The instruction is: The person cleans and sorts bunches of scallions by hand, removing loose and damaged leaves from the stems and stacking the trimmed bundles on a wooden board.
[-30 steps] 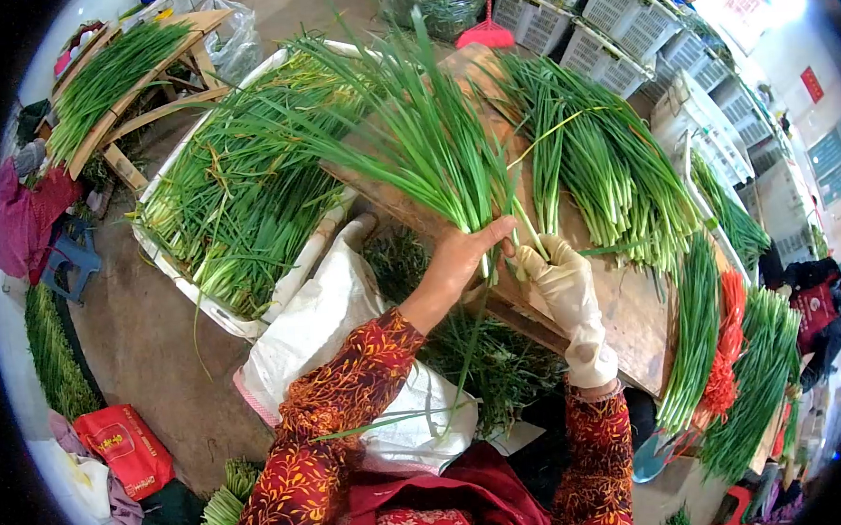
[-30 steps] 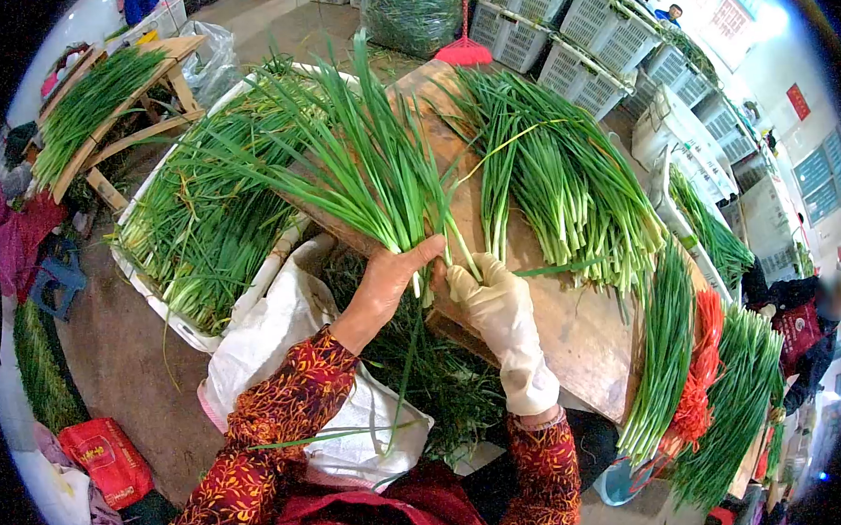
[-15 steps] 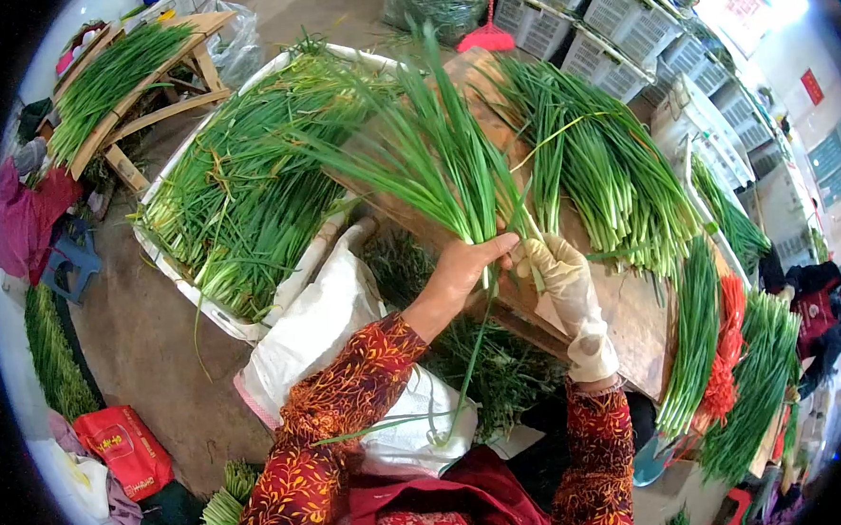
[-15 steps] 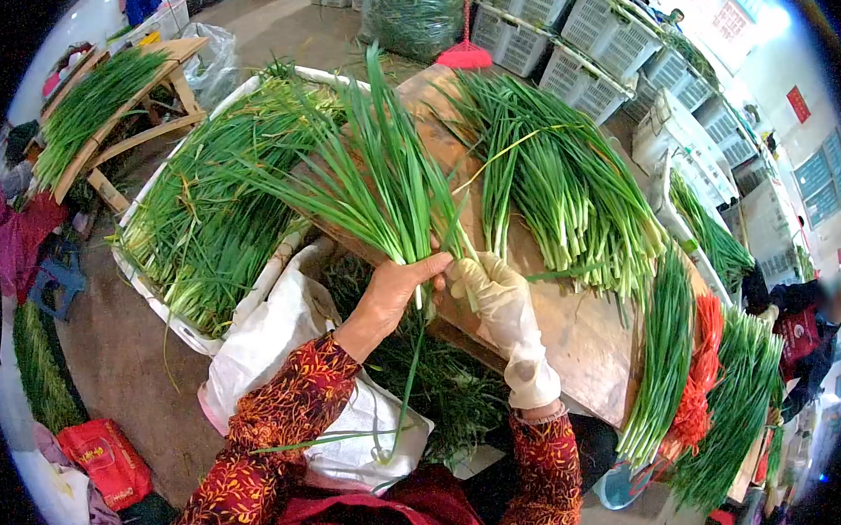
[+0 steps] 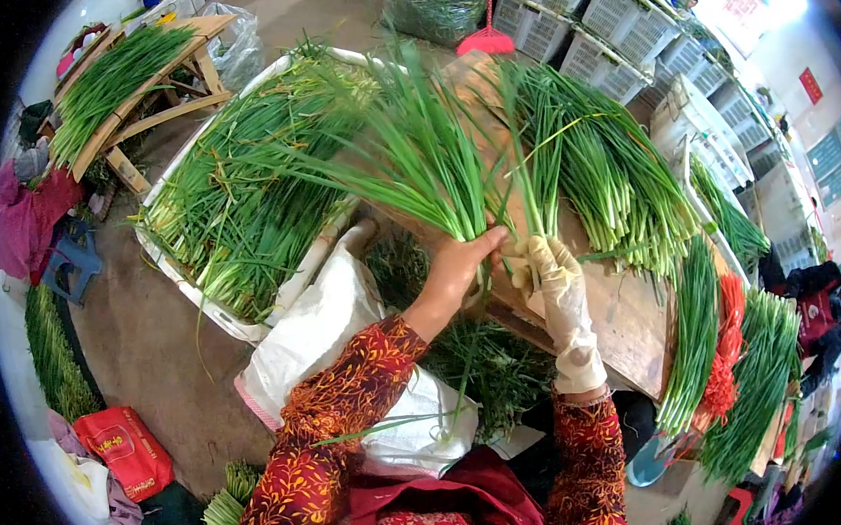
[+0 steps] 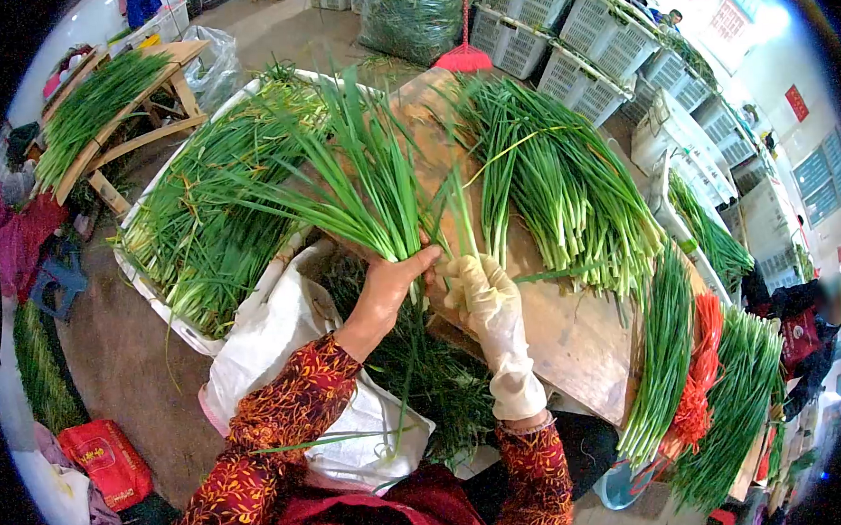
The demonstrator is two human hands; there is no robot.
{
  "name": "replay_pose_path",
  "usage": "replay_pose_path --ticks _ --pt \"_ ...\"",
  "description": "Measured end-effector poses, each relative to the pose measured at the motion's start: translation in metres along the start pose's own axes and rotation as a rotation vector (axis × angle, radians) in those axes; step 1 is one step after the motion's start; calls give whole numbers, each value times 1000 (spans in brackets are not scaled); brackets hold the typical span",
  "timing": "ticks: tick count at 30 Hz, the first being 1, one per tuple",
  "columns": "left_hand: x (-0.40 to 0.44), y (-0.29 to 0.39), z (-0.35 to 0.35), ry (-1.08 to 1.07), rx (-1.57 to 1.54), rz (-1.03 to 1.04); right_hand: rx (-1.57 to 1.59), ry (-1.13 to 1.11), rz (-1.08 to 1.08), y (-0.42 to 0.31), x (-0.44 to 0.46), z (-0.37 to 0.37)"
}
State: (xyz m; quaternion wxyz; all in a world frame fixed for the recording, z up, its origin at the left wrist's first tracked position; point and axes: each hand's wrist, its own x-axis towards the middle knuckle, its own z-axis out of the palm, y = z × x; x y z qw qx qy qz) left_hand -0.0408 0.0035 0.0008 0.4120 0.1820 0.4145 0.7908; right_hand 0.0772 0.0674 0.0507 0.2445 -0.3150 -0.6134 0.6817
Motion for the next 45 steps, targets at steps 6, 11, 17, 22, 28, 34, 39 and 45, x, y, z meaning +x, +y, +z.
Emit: replay_pose_path --ticks 6,11,17,22,28,34,39,45 --pt "3 26 -10 75 184 75 -116 111 -193 0 6 -18" --pt "6 42 -22 134 475 382 -643 342 -632 -1 11 -21" --pt "-12 15 4 -96 72 31 -880 151 -758 1 -4 17" --pt "-6 15 -12 -83 -18 -258 -875 130 -633 15 0 6" --pt "-4 28 -19 -142 -124 -232 -66 80 -137 18 3 -23" --pt "-1 14 -18 -235 -240 -254 -75 48 -337 3 4 5" --pt "-2 9 -16 -137 -203 -259 -318 -58 -230 14 5 12" --pt "2 6 -15 -209 -260 -180 -4 61 21 3 -11 6"
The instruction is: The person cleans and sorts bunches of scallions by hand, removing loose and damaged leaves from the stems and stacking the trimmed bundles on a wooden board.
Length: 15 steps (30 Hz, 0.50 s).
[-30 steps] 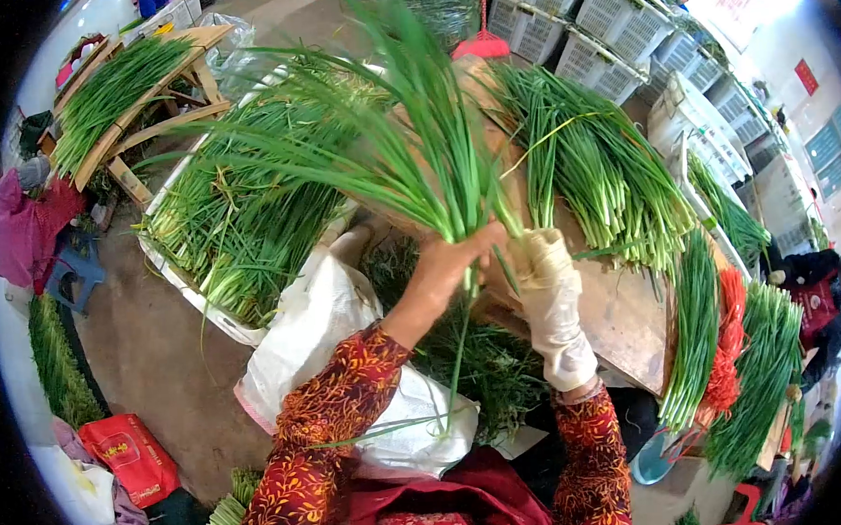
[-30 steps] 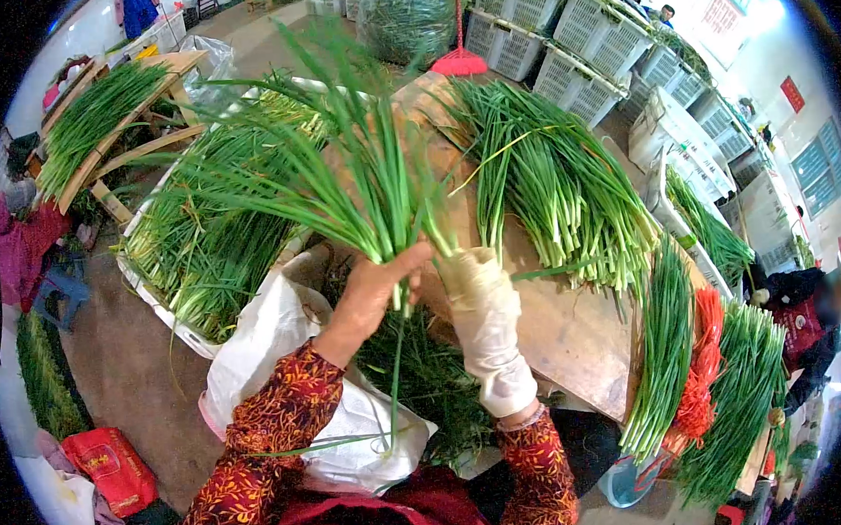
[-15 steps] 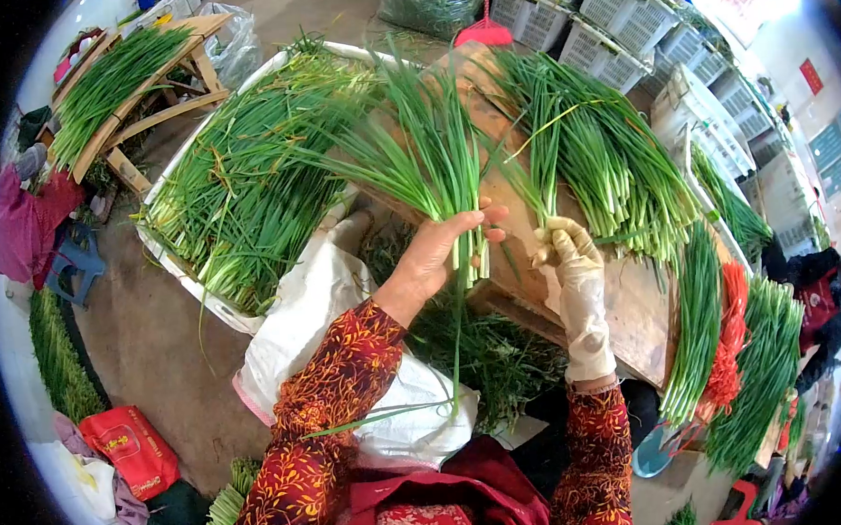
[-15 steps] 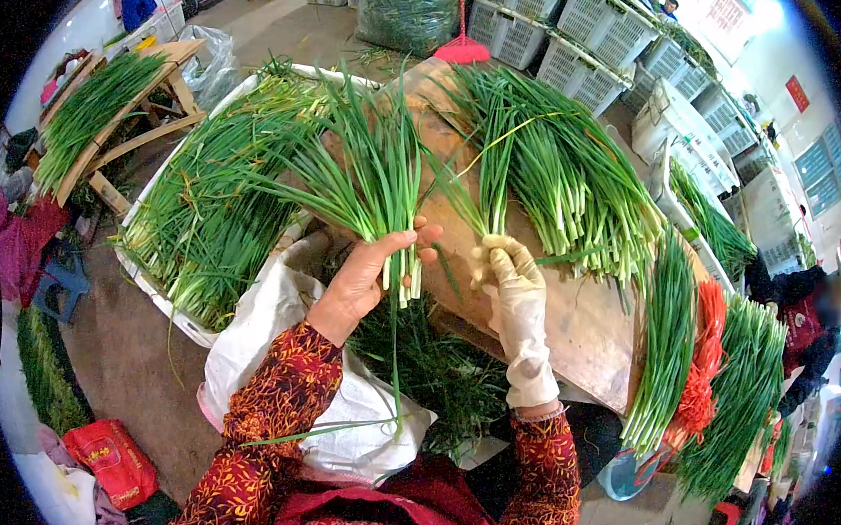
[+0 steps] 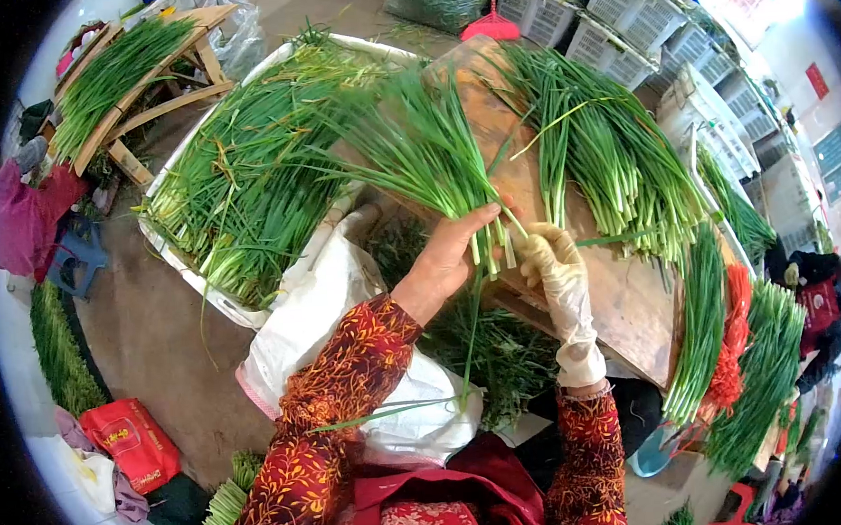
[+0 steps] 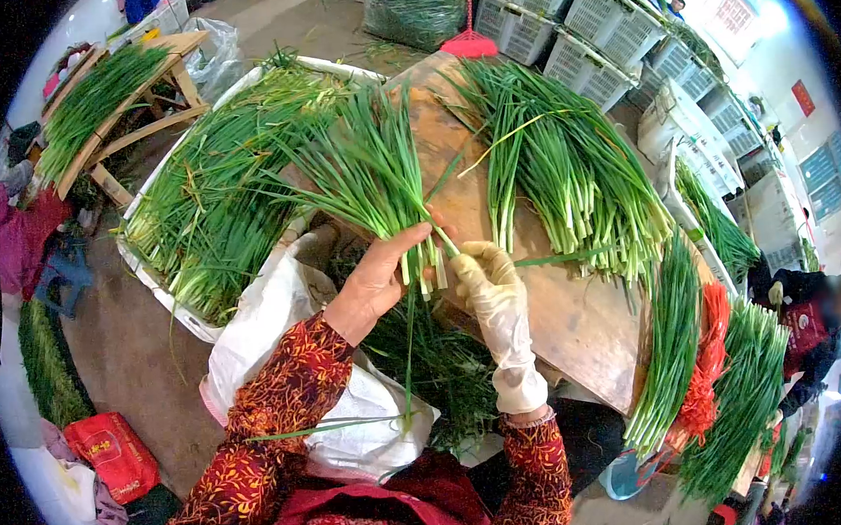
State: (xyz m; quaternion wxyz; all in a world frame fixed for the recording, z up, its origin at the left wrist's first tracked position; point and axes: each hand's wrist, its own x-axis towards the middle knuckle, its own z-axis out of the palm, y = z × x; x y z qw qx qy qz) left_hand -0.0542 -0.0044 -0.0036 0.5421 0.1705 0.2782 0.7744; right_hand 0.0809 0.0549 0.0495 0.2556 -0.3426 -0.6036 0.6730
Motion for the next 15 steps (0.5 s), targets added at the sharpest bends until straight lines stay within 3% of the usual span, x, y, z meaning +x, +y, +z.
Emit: replay_pose_path --ticks 4,8,11,12,13,14,15 --pt "-1 3 9 22 -26 73 -99 -102 121 -4 -3 3" --pt "-2 10 4 -36 -57 56 62 -149 96 -6 -6 -9" --pt "1 12 3 -23 -84 69 -21 -290 149 -16 -35 -29" --pt "1 13 2 8 -97 72 -6 -466 203 -17 -51 -41" --pt "1 16 1 6 -118 57 11 -632 391 -18 -66 -51" --pt "1 18 -2 12 -120 58 -136 -912 340 -15 -74 -58" --pt "2 20 -6 28 -151 51 -236 -945 504 -14 -84 -56"
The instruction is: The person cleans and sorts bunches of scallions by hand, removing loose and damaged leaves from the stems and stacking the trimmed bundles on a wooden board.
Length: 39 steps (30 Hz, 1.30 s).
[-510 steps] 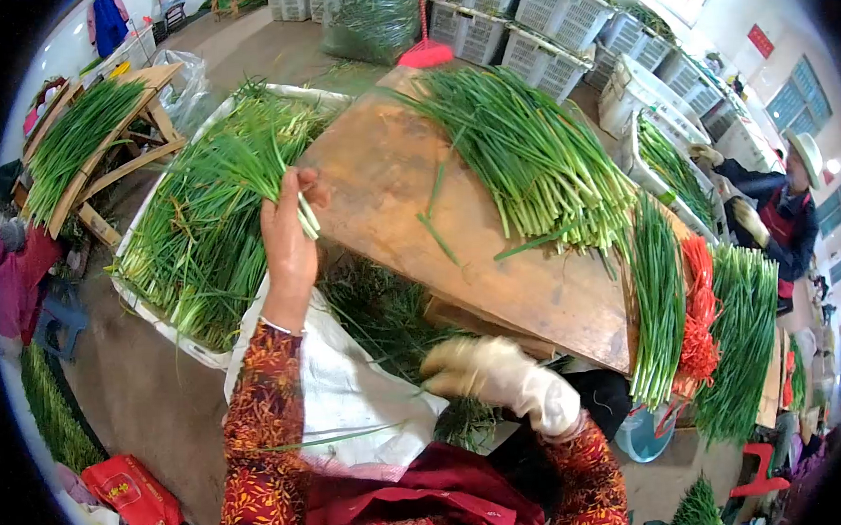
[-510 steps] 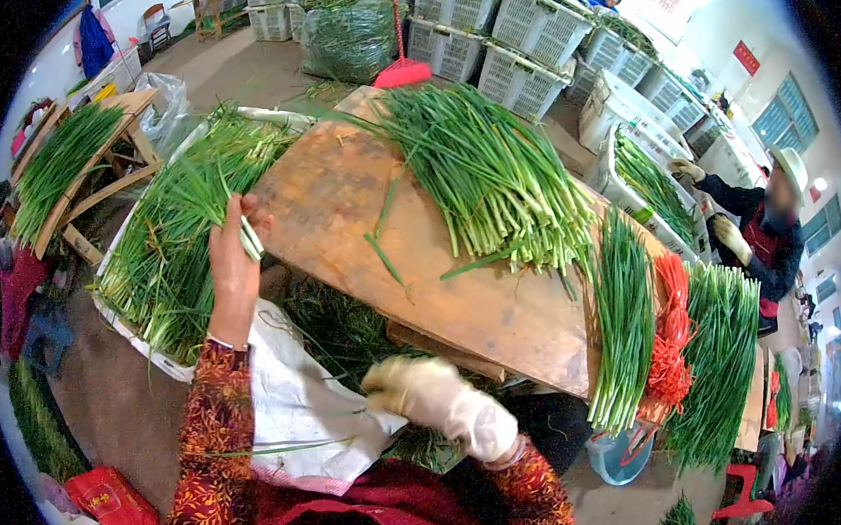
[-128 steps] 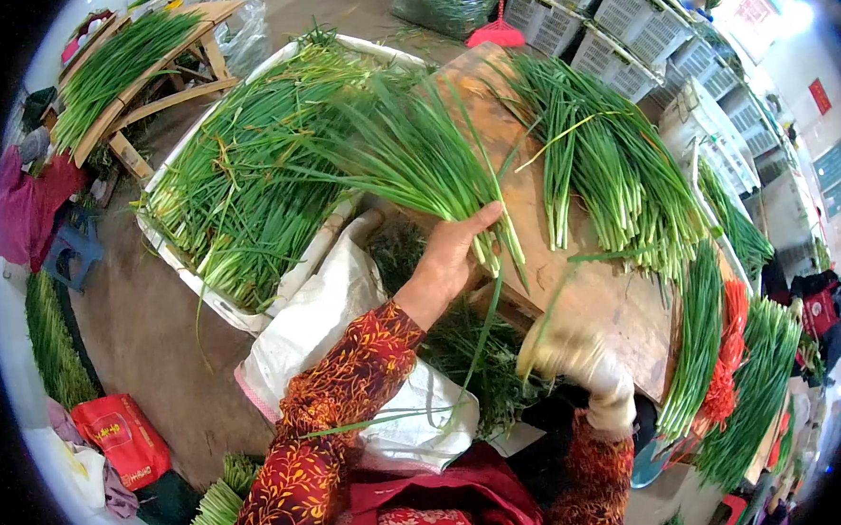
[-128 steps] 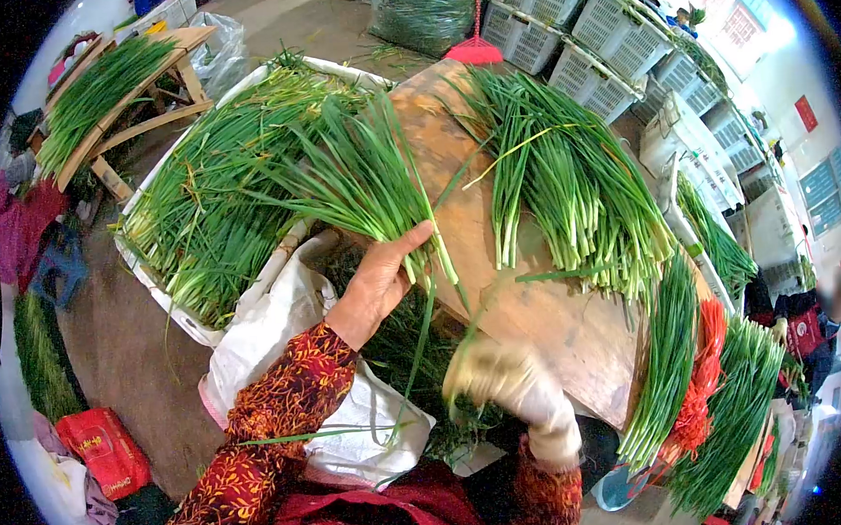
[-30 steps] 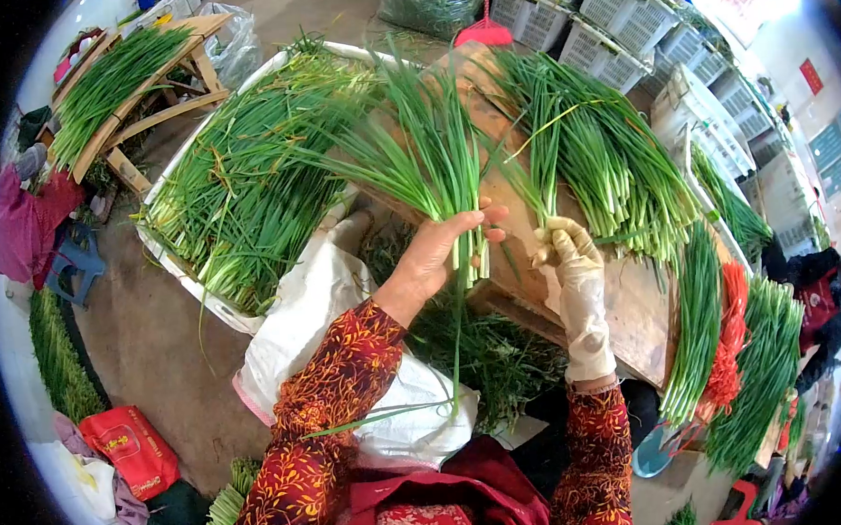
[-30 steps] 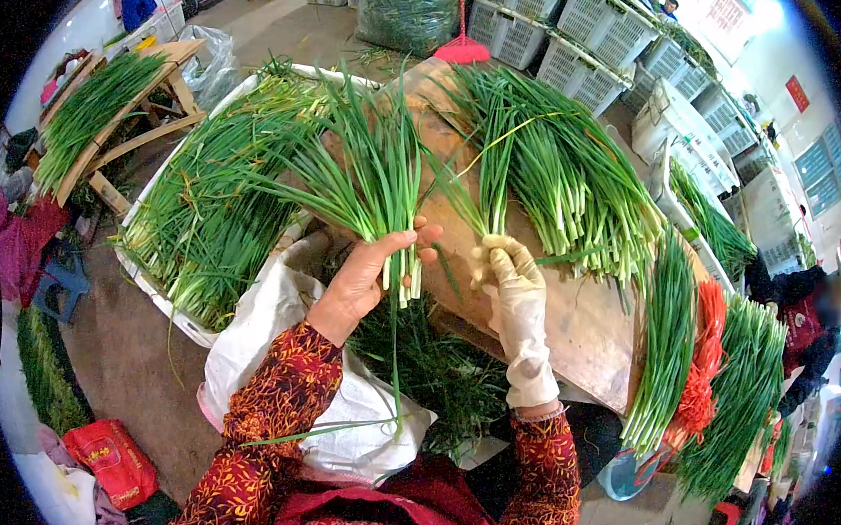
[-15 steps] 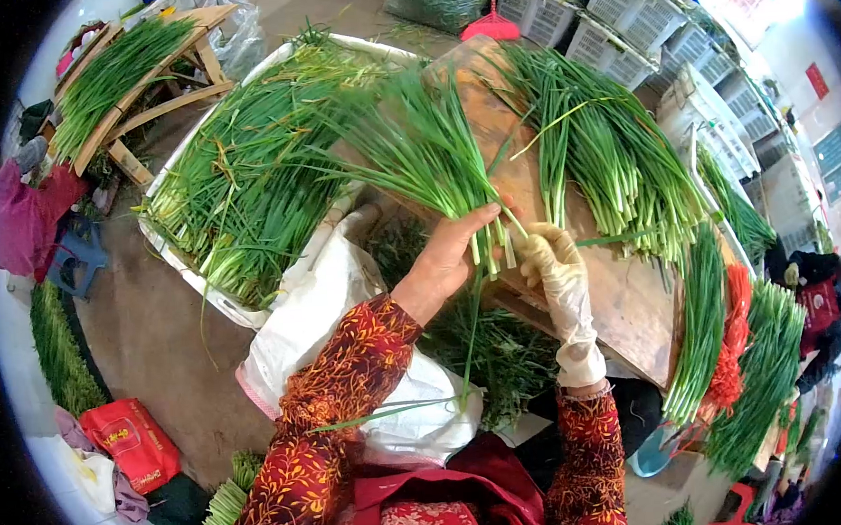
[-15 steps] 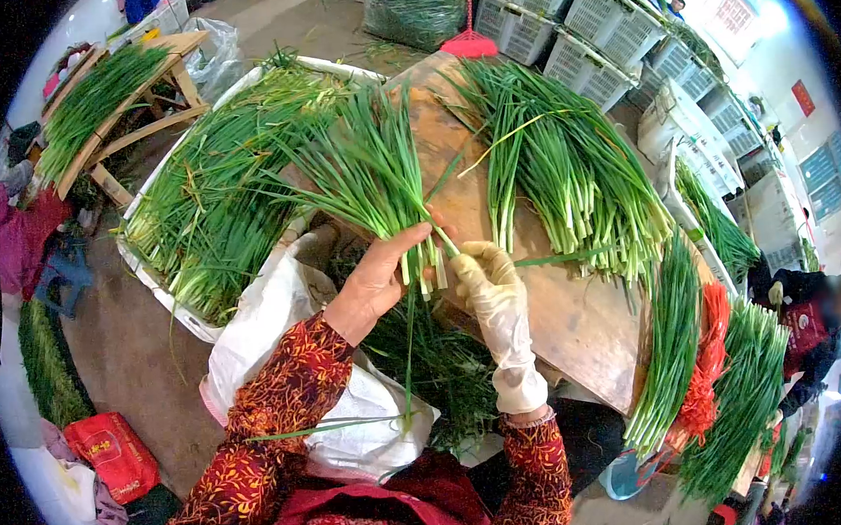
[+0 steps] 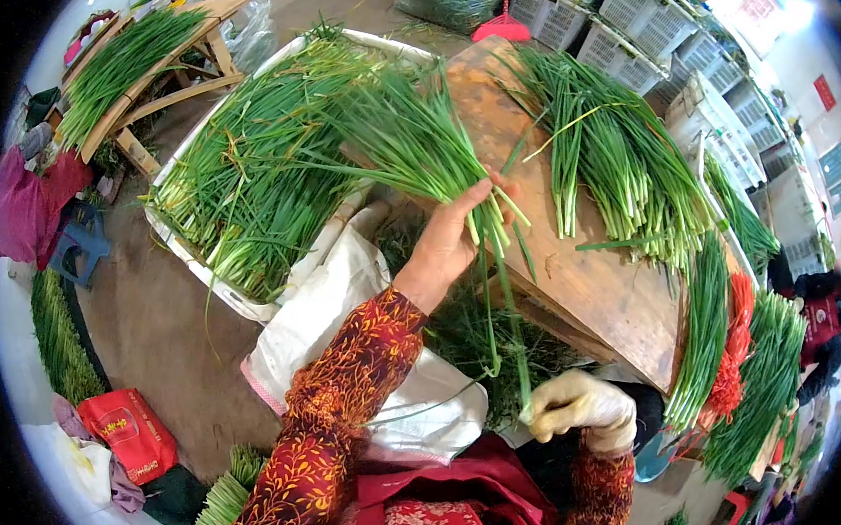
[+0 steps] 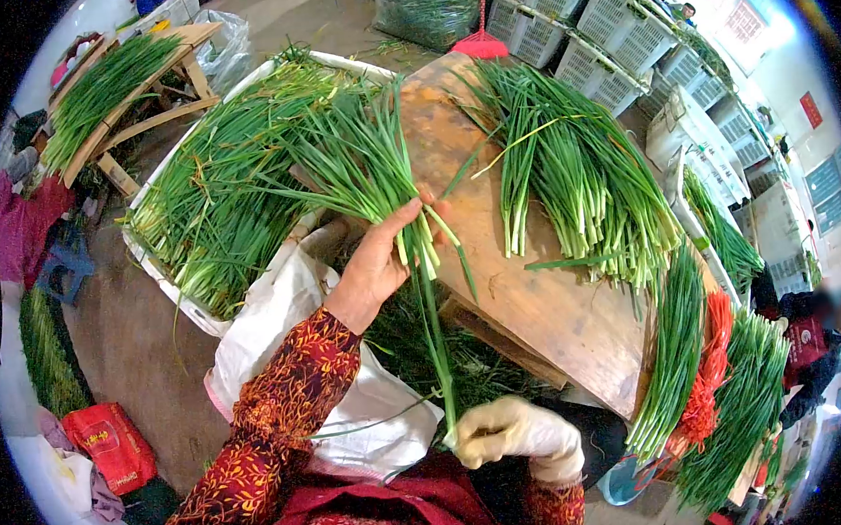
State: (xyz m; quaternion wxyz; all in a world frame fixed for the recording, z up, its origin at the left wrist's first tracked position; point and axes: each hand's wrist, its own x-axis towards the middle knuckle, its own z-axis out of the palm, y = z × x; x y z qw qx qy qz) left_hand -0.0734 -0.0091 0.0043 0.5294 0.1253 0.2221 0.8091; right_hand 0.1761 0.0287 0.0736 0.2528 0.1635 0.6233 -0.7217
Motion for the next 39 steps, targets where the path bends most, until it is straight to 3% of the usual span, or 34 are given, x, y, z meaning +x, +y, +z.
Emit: replay_pose_path --ticks 1,3,5,7,8,10,13,15,17,18,19,20,21,23,25,26,29,33,35,36,37,39 --pt "2 1 -2 16 -31 -7 -150 78 173 16 5 5" --pt "4 -1 -1 -21 -55 80 -1202 462 236 92 9 -7" --pt "5 0 3 -25 -170 132 -1293 520 625 104 16 -23" --pt "4 -2 3 -52 -128 139 -921 762 353 57 28 -11" --pt "2 -5 5 -76 -147 107 -594 795 198 30 37 -1" --pt "2 -13 9 -106 -161 64 -351 816 -23 13 63 2" --pt "0 -22 20 -93 -190 66 -1 611 -223 0 104 4" --pt "-1 -14 22 -74 -179 29 12 548 -299 16 119 1" --pt "-2 -3 23 -77 -144 187 -396 532 -35 22 109 -3" --pt "-1 5 23 -79 -141 246 -662 535 -303 85 122 -16" --pt "1 14 22 -83 -137 302 -1428 476 -192 118 116 -15" --pt "1 24 23 -99 -124 364 -1367 290 -236 198 105 -35" --pt "0 33 24 -111 -75 385 -1616 96 322 133 86 -2" --pt "0 41 15 -123 -108 326 -1149 261 376 64 67 0" --pt "4 29 8 -142 -160 240 -813 499 32 12 43 -19" --pt "2 22 12 -81 -137 165 -726 757 -95 1 42 -30" --pt "5 -8 12 -44 -198 1 -923 1317 -122 -47 52 -66" --pt "0 -25 16 37 -59 -50 -1263 1408 75 -39 82 -116" --pt "1 -31 9 2 -15 -64 -825 1307 101 -41 79 -122" --pt "0 -33 11 9 -13 -67 -565 1257 -96 -35 77 -124" --pt "-2 -34 14 34 33 -89 -143 1061 -201 -44 69 -112" --pt "-3 -39 17 63 78 -113 84 924 -331 -45 62 -91"
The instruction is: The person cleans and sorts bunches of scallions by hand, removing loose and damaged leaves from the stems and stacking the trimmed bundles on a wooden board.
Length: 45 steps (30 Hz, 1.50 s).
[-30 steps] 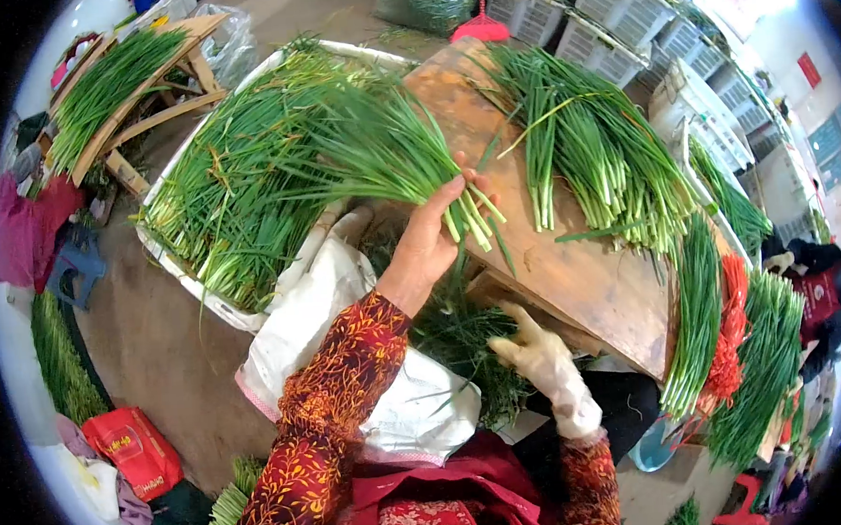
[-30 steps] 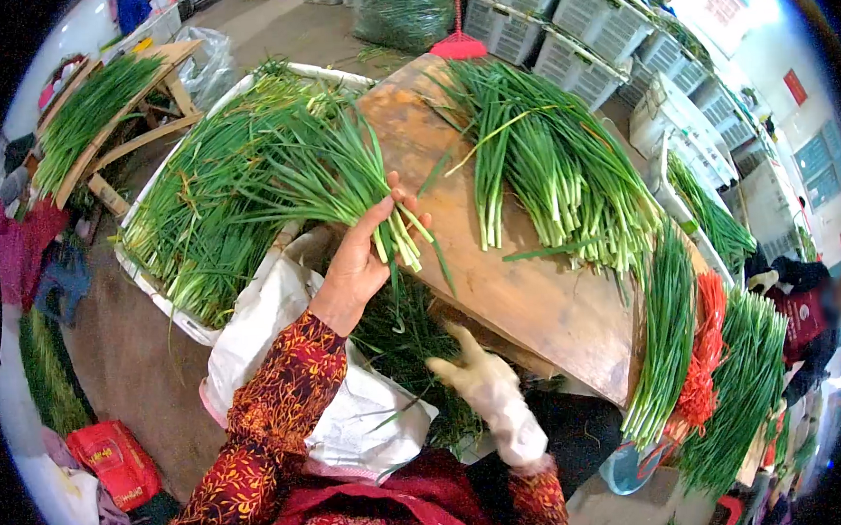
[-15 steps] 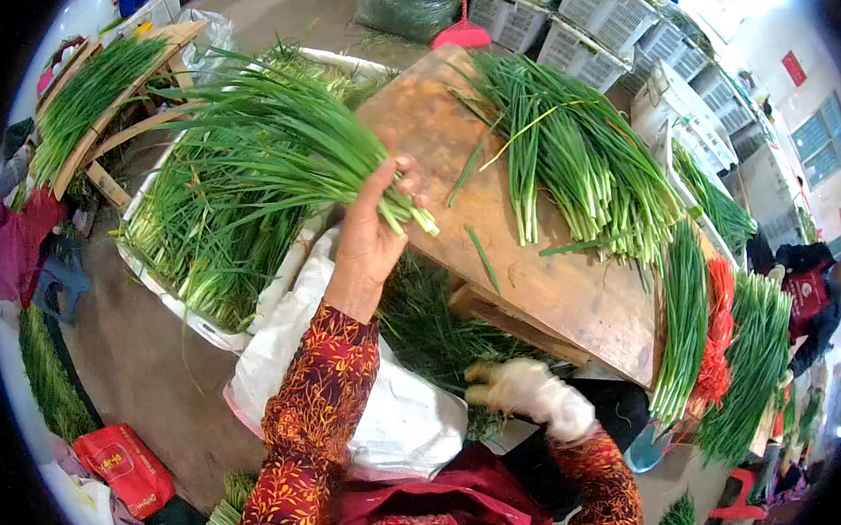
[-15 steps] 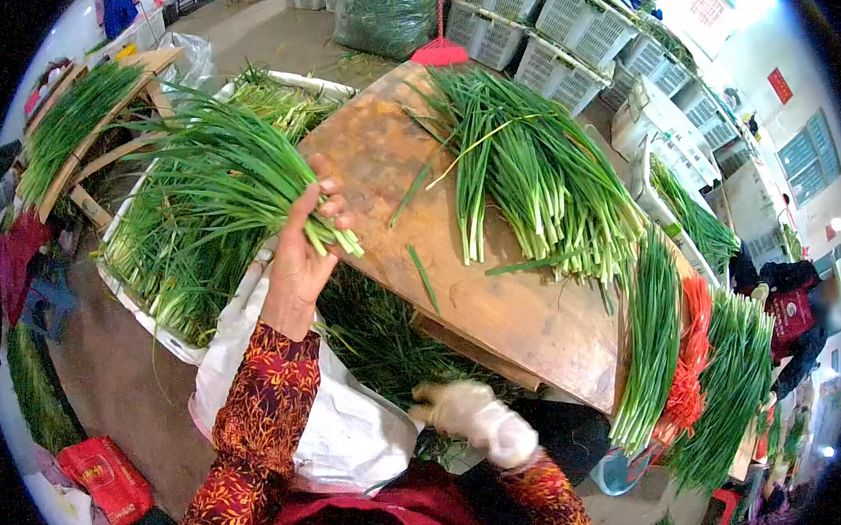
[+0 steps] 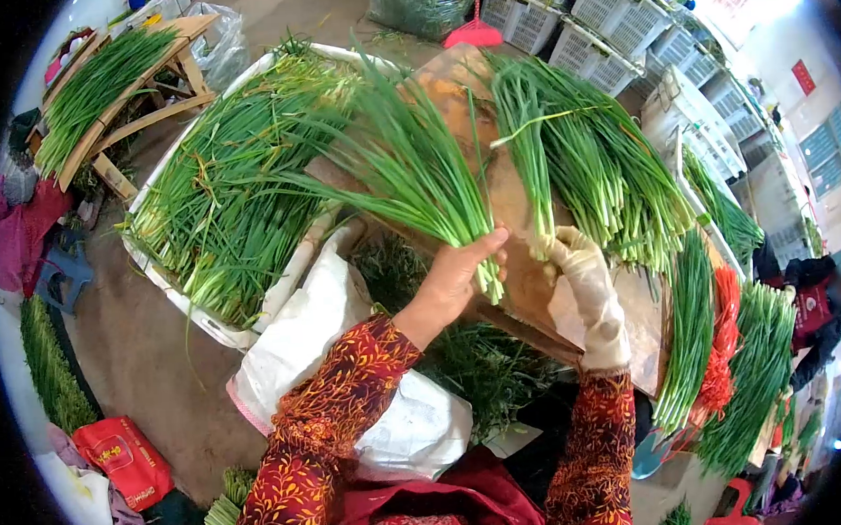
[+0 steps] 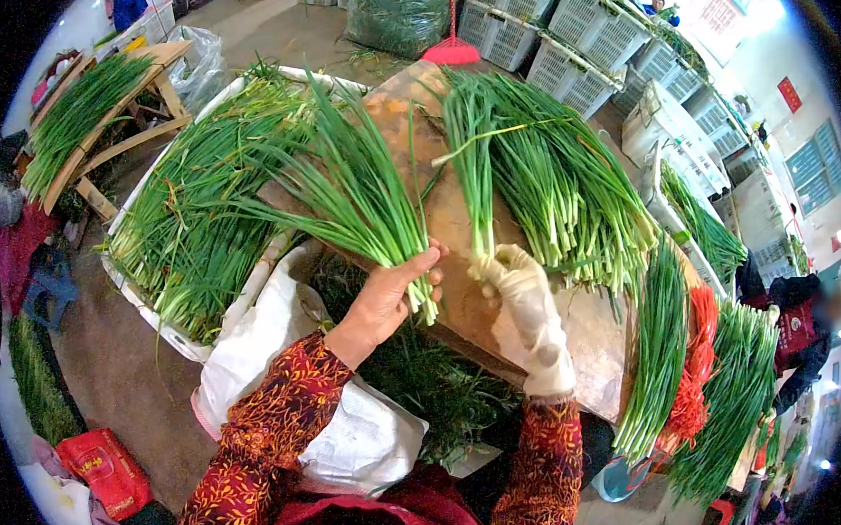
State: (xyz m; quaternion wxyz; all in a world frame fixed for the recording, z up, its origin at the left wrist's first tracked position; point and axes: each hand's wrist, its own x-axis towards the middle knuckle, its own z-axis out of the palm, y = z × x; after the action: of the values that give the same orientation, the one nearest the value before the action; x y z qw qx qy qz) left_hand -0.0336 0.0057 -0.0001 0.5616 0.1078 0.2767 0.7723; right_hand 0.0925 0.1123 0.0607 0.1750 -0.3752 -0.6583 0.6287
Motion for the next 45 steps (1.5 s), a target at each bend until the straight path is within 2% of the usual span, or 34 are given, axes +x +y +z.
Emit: replay_pose_path --ticks 2,3,6,7,13,15,17,19,20,22,23,24,28,31,35,39,41,42,44,45 --pt "0 -6 2 -6 85 -20 40 -39 -7 9 -9 10" --pt "2 -11 3 -44 51 47 64 -74 -21 13 -14 18" --pt "6 -15 -5 -94 126 107 205 -10 -62 23 -22 23" --pt "7 -13 -6 -38 154 56 212 -11 -61 24 -23 21" --pt "1 -8 -4 -62 138 19 394 13 -47 35 -26 19" --pt "2 -10 -5 -58 123 6 327 39 -85 35 -26 24" --pt "6 -14 -4 -51 150 138 271 74 -107 38 -29 33" --pt "3 -10 1 -79 152 125 71 168 -148 40 -32 41" --pt "1 -9 2 -104 154 110 71 170 -149 41 -33 41" --pt "0 -4 1 -130 152 95 -279 217 -268 47 -33 39" --pt "-3 0 2 -135 129 51 -334 208 -360 50 -34 34" --pt "-6 4 4 -140 106 7 -212 155 -230 36 -41 32" --pt "-12 13 7 -160 44 -1 8 119 -195 4 -36 15" --pt "-13 16 -1 -191 69 -69 67 -112 -175 -7 -21 10" --pt "-15 21 0 -142 110 -71 -143 -231 -96 -5 1 13" --pt "-16 26 -4 -144 139 -86 13 -251 -89 -5 4 16" --pt "-16 24 -8 -155 131 -98 165 -93 -334 -3 10 13" --pt "-15 22 -9 -143 112 -96 187 3 -385 -8 12 8" --pt "-16 21 -11 -129 94 -96 288 61 -316 -6 16 -4" --pt "-16 22 -12 -135 102 -110 150 38 -288 -21 4 2"
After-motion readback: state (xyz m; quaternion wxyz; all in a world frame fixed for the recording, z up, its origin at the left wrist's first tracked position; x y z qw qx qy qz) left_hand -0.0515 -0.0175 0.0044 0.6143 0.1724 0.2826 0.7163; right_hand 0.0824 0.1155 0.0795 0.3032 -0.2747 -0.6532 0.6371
